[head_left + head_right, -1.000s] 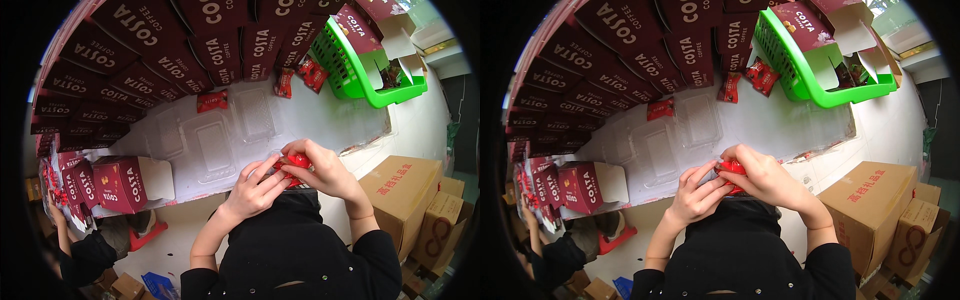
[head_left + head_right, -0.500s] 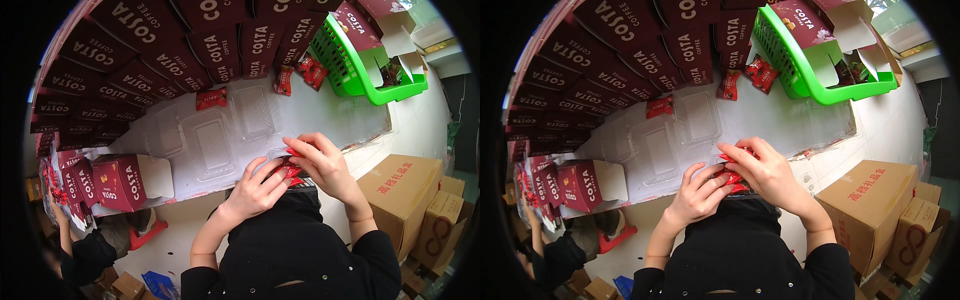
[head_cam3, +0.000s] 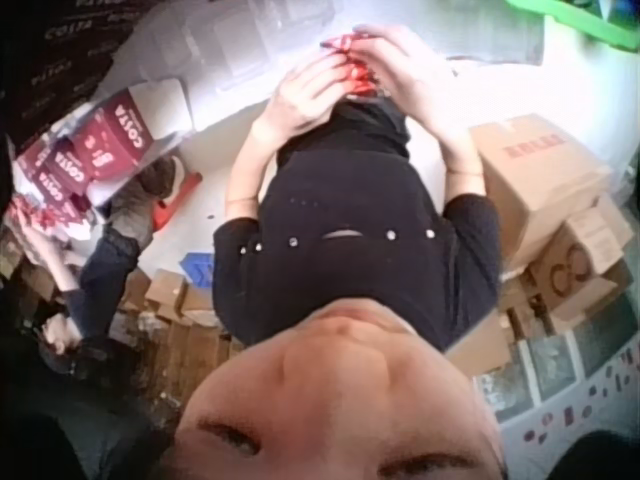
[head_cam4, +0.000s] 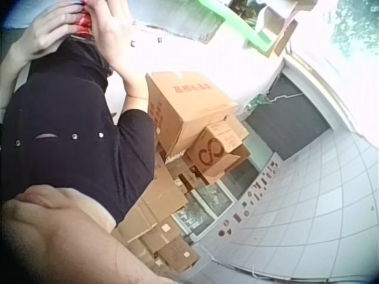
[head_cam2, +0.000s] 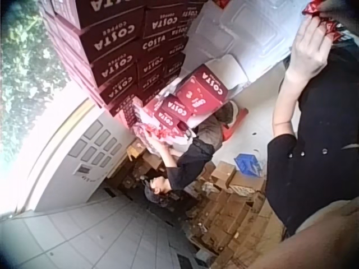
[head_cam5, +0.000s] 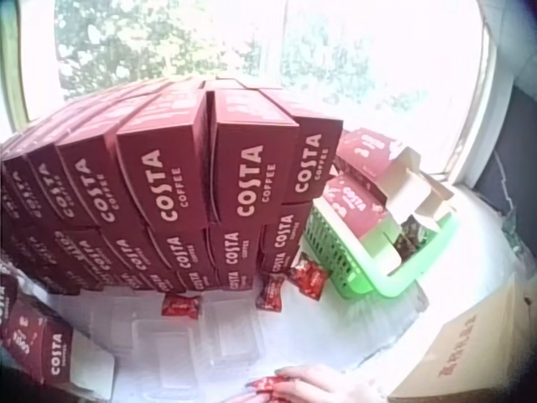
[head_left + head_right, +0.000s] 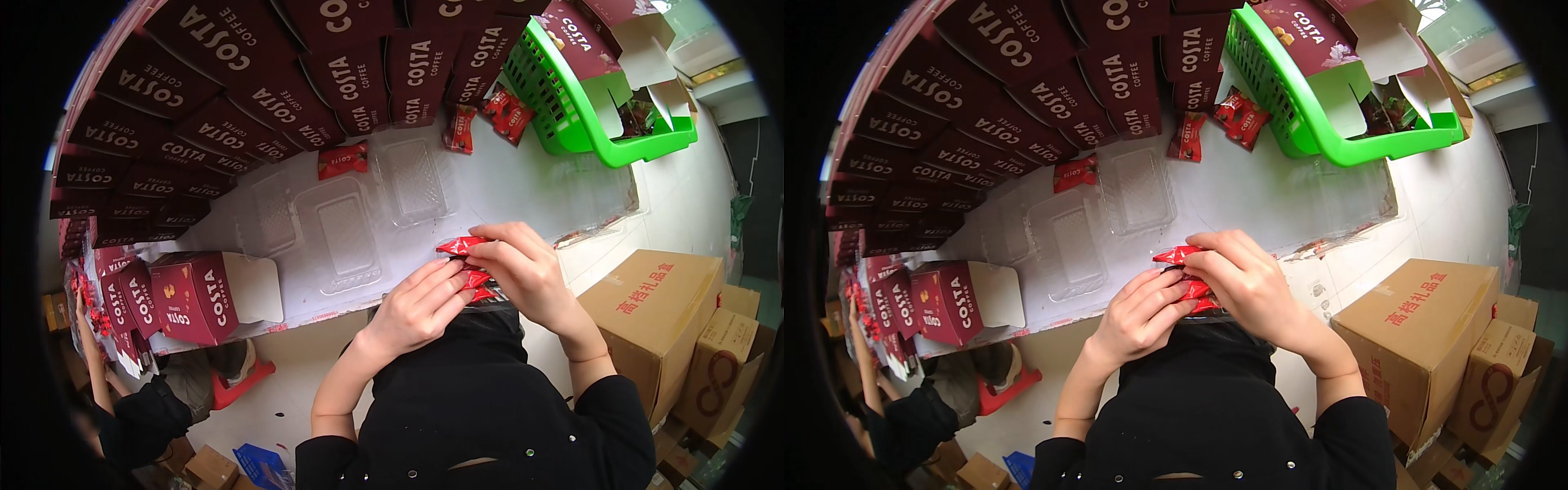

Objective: The person assembles red Costa Coffee boxes and places them on a table. They then separate clear plastic trays and place red coffee sachets into the trays. The person continues to fill trays with sachets and arrange them on the table.

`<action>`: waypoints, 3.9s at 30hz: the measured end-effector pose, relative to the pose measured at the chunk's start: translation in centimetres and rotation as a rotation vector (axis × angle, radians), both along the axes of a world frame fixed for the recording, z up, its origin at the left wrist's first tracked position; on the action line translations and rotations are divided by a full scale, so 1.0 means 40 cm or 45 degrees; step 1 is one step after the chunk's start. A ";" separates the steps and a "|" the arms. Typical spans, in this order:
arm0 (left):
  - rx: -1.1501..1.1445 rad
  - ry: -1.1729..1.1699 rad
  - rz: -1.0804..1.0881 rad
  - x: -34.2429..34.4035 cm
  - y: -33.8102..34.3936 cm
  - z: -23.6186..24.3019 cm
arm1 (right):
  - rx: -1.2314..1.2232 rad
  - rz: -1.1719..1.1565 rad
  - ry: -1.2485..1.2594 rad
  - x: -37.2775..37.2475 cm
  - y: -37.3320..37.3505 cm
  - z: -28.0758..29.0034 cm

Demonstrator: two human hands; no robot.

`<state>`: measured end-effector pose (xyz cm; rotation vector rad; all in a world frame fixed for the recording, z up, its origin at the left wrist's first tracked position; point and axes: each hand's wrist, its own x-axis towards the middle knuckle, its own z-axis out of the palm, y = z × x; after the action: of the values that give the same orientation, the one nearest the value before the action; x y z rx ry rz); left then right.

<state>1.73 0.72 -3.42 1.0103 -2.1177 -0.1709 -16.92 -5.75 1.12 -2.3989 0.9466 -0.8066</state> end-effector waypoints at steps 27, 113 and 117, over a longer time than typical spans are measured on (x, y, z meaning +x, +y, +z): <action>0.018 -0.165 0.131 0.000 0.008 0.003 | 0.022 -1.062 0.569 0.068 -0.289 -0.050; -0.017 -0.188 0.158 0.014 0.017 -0.006 | -0.373 0.145 0.597 -0.028 -0.013 0.074; 0.050 -0.212 0.165 0.013 0.019 -0.002 | -0.070 0.118 0.545 -0.042 0.002 0.066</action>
<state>2.26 1.47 -3.48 1.2175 -2.1962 -0.0664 -18.60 -5.69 3.75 -2.6989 0.9648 -0.2899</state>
